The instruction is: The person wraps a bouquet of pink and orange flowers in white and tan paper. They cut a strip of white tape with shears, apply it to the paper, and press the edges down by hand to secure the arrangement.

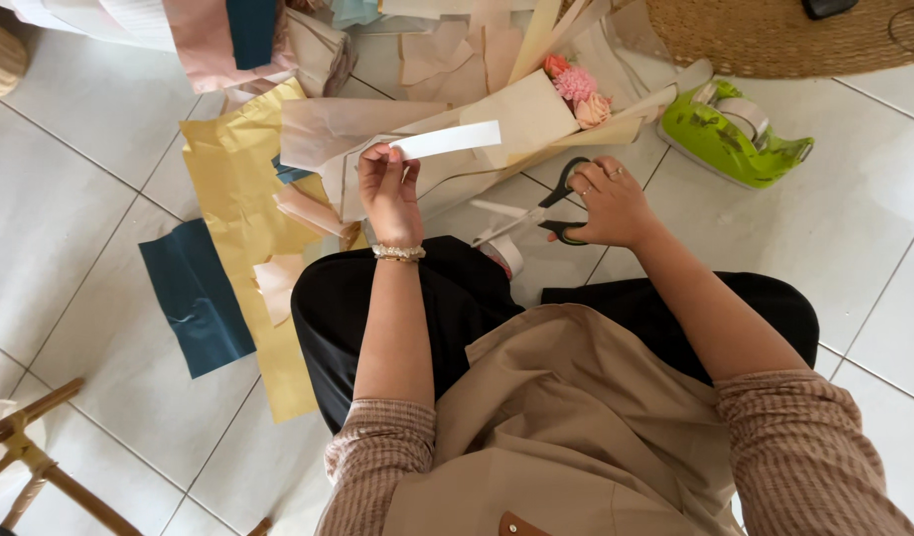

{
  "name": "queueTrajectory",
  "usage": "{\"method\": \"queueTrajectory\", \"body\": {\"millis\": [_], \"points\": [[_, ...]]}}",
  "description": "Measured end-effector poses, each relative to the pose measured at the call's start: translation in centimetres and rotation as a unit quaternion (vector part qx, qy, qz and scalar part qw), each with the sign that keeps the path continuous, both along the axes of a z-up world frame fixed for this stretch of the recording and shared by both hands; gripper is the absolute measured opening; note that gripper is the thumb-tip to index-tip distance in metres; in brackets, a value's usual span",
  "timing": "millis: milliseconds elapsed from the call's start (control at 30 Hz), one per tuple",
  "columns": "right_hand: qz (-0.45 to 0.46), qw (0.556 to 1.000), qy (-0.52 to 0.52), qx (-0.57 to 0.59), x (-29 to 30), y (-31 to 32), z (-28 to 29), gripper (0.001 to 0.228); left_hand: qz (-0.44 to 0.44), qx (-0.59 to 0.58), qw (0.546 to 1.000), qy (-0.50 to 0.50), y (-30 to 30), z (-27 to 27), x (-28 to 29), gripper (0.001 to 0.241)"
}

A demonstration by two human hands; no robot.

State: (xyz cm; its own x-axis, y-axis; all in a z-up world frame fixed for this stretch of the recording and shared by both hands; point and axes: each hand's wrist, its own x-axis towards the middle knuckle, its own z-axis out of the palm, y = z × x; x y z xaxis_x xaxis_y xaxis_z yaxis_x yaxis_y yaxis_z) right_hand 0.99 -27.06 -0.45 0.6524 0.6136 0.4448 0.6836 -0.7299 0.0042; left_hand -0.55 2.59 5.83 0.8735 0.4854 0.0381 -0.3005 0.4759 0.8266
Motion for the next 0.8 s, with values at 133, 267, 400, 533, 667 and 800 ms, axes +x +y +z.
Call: {"method": "queueTrajectory", "body": {"millis": [133, 267, 400, 533, 667, 800], "points": [[0.001, 0.998, -0.065, 0.021, -0.2, -0.2, 0.0, 0.065, 0.005, -0.068, 0.998, -0.008, 0.0, -1.0, 0.5, 0.001], [-0.004, 0.981, 0.173, 0.091, -0.8, 0.5, 3.4, 0.059, 0.000, -0.117, 0.993, -0.004, -0.2, -0.9, 0.8, 0.000], [-0.039, 0.791, 0.590, 0.160, -0.4, 0.4, 2.6, 0.048, -0.007, -0.164, 0.986, 0.007, -0.3, 0.0, 0.4, 0.001], [-0.037, 0.718, 0.682, 0.134, -0.2, 0.4, -0.5, 0.050, -0.027, -0.209, 0.978, -0.004, -0.7, -1.5, -0.5, 0.006], [-0.034, 0.694, 0.700, 0.165, -0.1, 0.9, -0.3, 0.051, 0.004, 0.006, 0.999, 0.035, -4.3, -4.0, -3.2, 0.070], [-0.037, 0.708, 0.688, 0.153, 0.4, 0.5, -2.5, 0.060, -0.011, 0.218, 0.971, 0.095, -7.9, -3.7, -4.6, 0.103]]}}
